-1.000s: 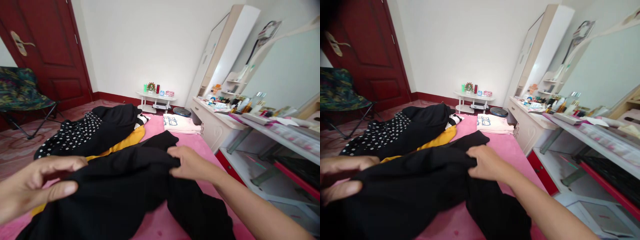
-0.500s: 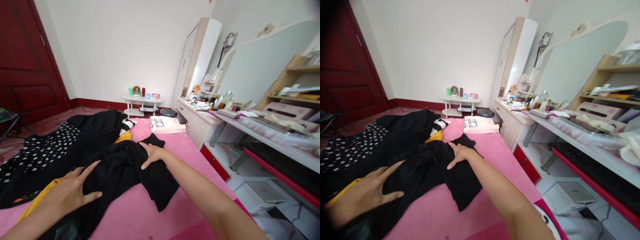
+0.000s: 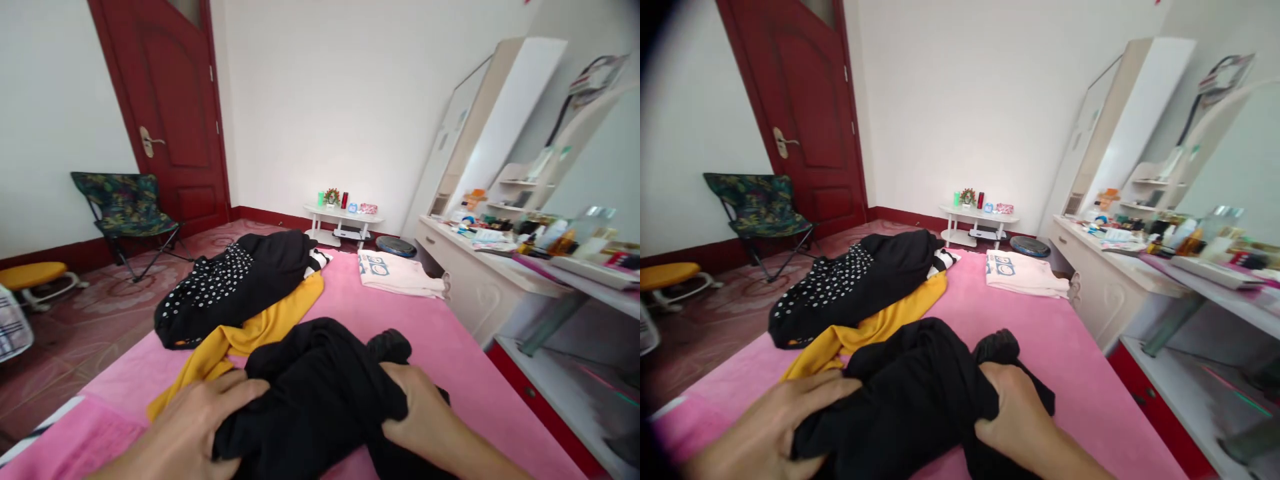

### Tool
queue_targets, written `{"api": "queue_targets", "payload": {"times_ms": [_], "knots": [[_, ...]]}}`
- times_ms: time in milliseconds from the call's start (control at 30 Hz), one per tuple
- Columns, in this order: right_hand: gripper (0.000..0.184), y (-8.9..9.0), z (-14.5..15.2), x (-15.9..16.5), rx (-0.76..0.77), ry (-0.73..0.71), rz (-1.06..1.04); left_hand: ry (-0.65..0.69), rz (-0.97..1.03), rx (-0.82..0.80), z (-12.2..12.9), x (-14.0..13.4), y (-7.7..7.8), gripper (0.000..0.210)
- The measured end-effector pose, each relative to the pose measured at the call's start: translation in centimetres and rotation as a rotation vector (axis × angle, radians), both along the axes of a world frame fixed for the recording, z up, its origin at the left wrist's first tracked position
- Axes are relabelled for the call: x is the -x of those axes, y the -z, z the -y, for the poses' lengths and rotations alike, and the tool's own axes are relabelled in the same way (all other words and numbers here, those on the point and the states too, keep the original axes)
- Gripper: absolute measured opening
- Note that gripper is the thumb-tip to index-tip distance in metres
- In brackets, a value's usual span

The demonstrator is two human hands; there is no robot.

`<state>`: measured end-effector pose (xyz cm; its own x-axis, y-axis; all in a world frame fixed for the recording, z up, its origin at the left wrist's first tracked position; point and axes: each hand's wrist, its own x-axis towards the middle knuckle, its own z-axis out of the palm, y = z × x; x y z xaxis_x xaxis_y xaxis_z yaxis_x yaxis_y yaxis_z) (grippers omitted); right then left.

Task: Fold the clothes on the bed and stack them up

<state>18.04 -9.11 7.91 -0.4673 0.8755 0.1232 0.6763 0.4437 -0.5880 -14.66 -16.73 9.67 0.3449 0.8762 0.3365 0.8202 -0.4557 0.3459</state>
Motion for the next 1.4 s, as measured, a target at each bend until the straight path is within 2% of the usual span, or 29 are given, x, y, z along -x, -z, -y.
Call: {"api": "queue_targets", "payload": {"times_ms": [100, 200, 233, 267, 333, 367, 433, 533, 600, 633, 700, 767, 900, 1000, 1067, 1167, 1300, 1400], "knots": [[0.011, -5.0, -2.8, 0.9, -0.171, 0.007, -0.044, -0.007, -0.085, -0.178, -1.8, 1.6, -3.7, 0.052], [0.013, -11.3, -8.8, 3.9, -0.475, 0.086, -0.017, -0.185, -0.121, -0.415, -6.1, 3.1, -8.9, 0.047], [0.02, -13.1, -11.1, 5.2, -0.626, 0.117, -0.027, -0.283, -0.142, -0.462, -7.9, 3.5, -10.5, 0.048], [0.034, -14.5, -13.5, 6.4, -0.754, 0.148, -0.038, -0.395, -0.172, -0.491, -9.9, 3.9, -11.9, 0.05], [0.07, -15.8, -18.0, 8.3, -0.886, 0.222, -0.028, -0.59, -0.248, -0.497, -14.2, 4.6, -13.2, 0.055], [0.08, -15.6, -20.0, 8.9, -0.892, 0.27, -0.007, -0.657, -0.286, -0.48, -16.3, 5.0, -13.0, 0.057], [0.081, -13.3, -23.2, 8.7, -0.83, 0.343, 0.074, -0.719, -0.34, -0.4, -20.0, 5.9, -10.8, 0.064], [0.066, -6.9, -26.6, 5.4, -0.649, 0.397, 0.284, -0.688, -0.384, -0.146, -23.9, 7.2, -4.5, 0.07], [0.061, -2.2, -28.2, 1.5, -0.482, 0.437, 0.454, -0.695, -0.369, -0.06, -25.1, 7.7, -0.5, 0.071], [0.061, -0.1, -28.9, -0.7, -0.38, 0.476, 0.53, -0.704, -0.357, -0.061, -25.4, 7.9, 1.0, 0.071], [0.061, 3.2, -29.8, -4.9, -0.277, 0.557, 0.594, -0.713, -0.34, -0.11, -25.6, 8.1, 2.9, 0.071], [0.057, 5.1, -30.5, -8.5, -0.212, 0.64, 0.631, -0.701, -0.339, -0.148, -25.6, 8.2, 3.4, 0.07], [0.041, 6.3, -32.1, -12.2, -0.164, 0.695, 0.667, -0.689, -0.335, -0.204, -25.5, 8.0, 3.2, 0.068], [0.028, 6.3, -32.8, -12.7, -0.096, 0.702, 0.687, -0.694, -0.328, -0.225, -25.3, 7.7, 3.3, 0.067], [0.026, 6.4, -32.4, -12.5, -0.069, 0.693, 0.694, -0.692, -0.323, -0.236, -25.2, 7.5, 3.5, 0.066], [0.03, 6.6, -29.9, -11.8, -0.077, 0.645, 0.681, -0.694, -0.316, -0.243, -25.1, 7.5, 3.4, 0.066], [0.031, 6.5, -25.0, -11.2, -0.108, 0.559, 0.649, -0.69, -0.293, -0.262, -24.5, 7.3, 3.2, 0.065], [0.032, 5.9, -22.5, -11.8, -0.104, 0.552, 0.633, -0.694, -0.269, -0.295, -22.9, 5.7, 3.8, 0.062]]}}
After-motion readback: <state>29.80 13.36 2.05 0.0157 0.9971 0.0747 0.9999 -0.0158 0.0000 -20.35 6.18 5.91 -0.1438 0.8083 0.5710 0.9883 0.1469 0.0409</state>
